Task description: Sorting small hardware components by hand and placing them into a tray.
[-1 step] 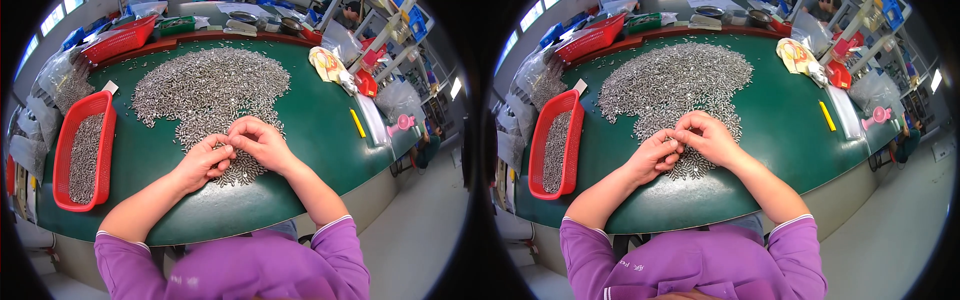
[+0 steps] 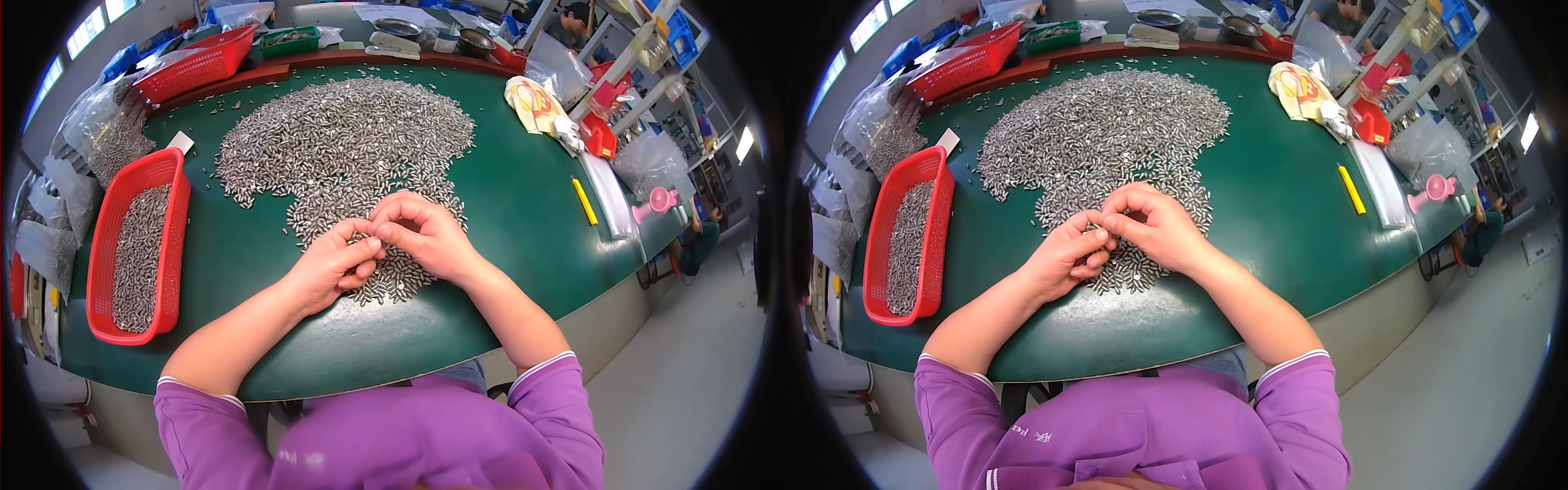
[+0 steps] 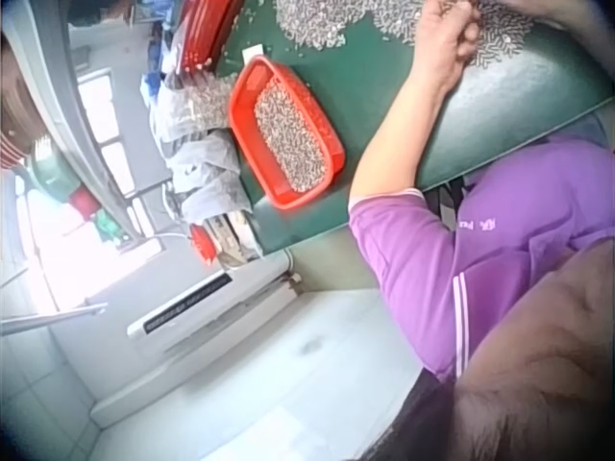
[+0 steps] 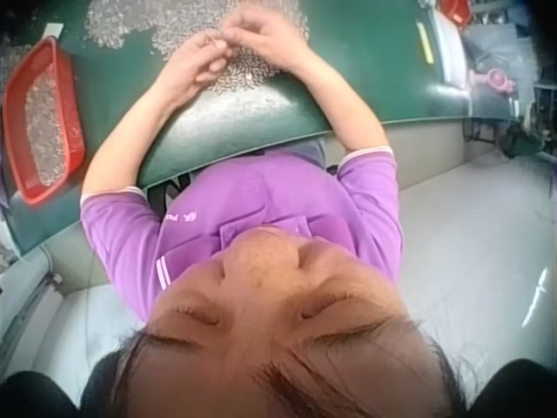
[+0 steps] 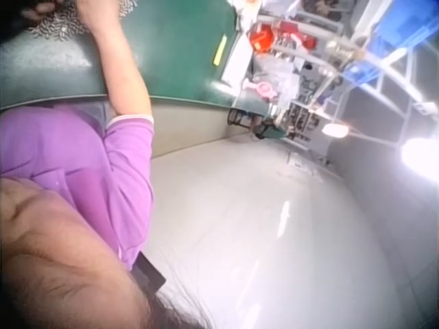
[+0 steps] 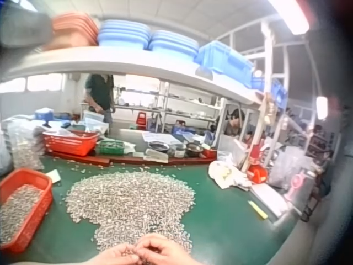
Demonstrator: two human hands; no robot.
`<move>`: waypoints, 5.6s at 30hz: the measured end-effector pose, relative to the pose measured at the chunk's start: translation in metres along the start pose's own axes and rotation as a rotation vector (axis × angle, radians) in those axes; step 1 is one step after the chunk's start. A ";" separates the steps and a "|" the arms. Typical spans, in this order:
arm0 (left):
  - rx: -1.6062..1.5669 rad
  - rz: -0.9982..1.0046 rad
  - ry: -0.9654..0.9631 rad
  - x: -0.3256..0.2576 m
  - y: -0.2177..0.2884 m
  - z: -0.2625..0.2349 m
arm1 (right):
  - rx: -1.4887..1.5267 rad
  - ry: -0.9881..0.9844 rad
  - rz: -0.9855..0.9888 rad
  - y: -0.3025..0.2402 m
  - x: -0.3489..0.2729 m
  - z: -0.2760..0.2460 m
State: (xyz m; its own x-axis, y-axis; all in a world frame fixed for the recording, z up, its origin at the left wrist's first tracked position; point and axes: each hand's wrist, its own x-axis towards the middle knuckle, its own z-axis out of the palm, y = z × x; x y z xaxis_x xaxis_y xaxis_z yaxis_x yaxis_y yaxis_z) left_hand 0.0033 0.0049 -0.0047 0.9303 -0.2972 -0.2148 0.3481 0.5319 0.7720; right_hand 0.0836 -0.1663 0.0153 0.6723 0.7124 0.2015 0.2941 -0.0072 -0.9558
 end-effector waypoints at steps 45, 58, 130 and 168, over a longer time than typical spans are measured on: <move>-0.059 -0.059 0.040 -0.002 0.008 0.004 | -0.656 0.087 -0.382 -0.013 0.001 -0.005; -0.010 -0.056 0.071 -0.002 0.005 0.006 | -0.551 0.103 -0.335 -0.018 -0.003 0.000; -0.106 -0.028 0.061 -0.002 0.004 0.003 | -0.261 0.027 -0.117 -0.005 -0.001 -0.001; -0.032 -0.027 0.078 -0.002 0.006 0.005 | -0.879 -0.013 -0.273 0.006 0.002 -0.016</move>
State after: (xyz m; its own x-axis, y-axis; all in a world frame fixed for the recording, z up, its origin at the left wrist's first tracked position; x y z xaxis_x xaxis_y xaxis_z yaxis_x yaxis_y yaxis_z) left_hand 0.0027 0.0047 0.0038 0.9262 -0.2496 -0.2825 0.3757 0.5496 0.7462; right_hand 0.0978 -0.1763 0.0131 0.4973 0.7756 0.3886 0.8556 -0.3645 -0.3675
